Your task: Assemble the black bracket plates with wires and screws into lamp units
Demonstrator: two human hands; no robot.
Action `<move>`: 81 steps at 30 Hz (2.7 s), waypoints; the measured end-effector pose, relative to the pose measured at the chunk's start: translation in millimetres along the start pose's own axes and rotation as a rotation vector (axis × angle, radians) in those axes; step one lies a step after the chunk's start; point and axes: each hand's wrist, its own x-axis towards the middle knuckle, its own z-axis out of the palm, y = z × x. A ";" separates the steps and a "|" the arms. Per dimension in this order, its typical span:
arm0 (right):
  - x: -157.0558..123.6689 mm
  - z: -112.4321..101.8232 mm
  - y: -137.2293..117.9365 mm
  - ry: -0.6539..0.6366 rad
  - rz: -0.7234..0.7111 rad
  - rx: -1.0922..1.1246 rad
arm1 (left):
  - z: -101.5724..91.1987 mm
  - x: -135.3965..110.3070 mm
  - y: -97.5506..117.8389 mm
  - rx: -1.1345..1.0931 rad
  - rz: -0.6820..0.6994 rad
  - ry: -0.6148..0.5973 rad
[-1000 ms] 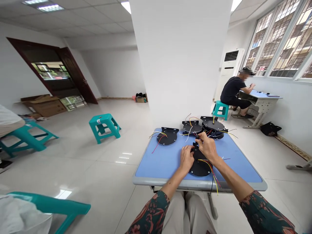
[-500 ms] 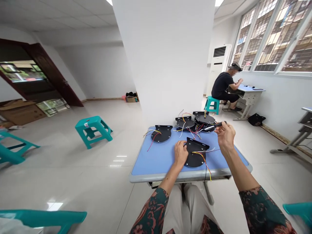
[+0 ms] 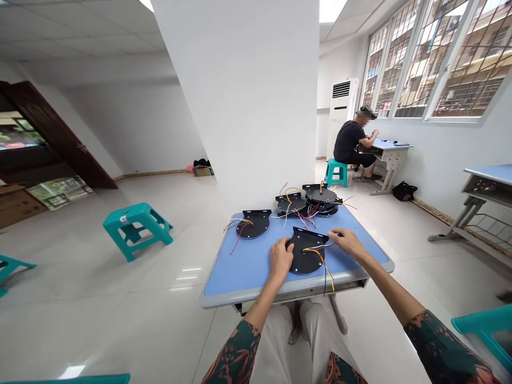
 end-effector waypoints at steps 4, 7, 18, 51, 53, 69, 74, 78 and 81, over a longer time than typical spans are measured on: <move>-3.1 21.1 -5.9 -0.055 -0.087 -0.240 | -5.6 -10.3 -9.4 -0.025 0.024 0.004; -22.4 37.1 -2.6 -0.086 -0.127 -0.350 | -17.1 -16.6 -24.7 -0.083 0.019 0.040; -55.8 51.2 -8.7 -0.160 -0.128 -0.613 | -65.9 -47.4 -69.7 -0.518 -0.091 -0.078; -6.8 25.3 0.9 -0.374 0.215 -0.101 | -52.7 -15.7 3.6 -1.462 -0.758 -0.514; -8.1 24.6 -1.1 -0.361 0.215 -0.083 | -48.5 -14.6 1.9 -1.448 -0.803 -0.482; -90.3 -17.7 -80.9 0.050 -0.421 0.575 | -21.2 -24.7 -6.3 -1.545 -0.575 -0.331; -112.2 24.6 -111.8 0.082 -0.717 0.330 | -17.8 -28.4 -9.4 -1.522 -0.520 -0.330; -100.9 64.1 -100.0 0.006 -0.617 0.250 | -16.6 -28.9 -10.4 -1.525 -0.511 -0.312; -94.6 79.5 -87.3 0.109 -0.615 0.091 | -16.7 -28.6 -9.9 -1.540 -0.522 -0.327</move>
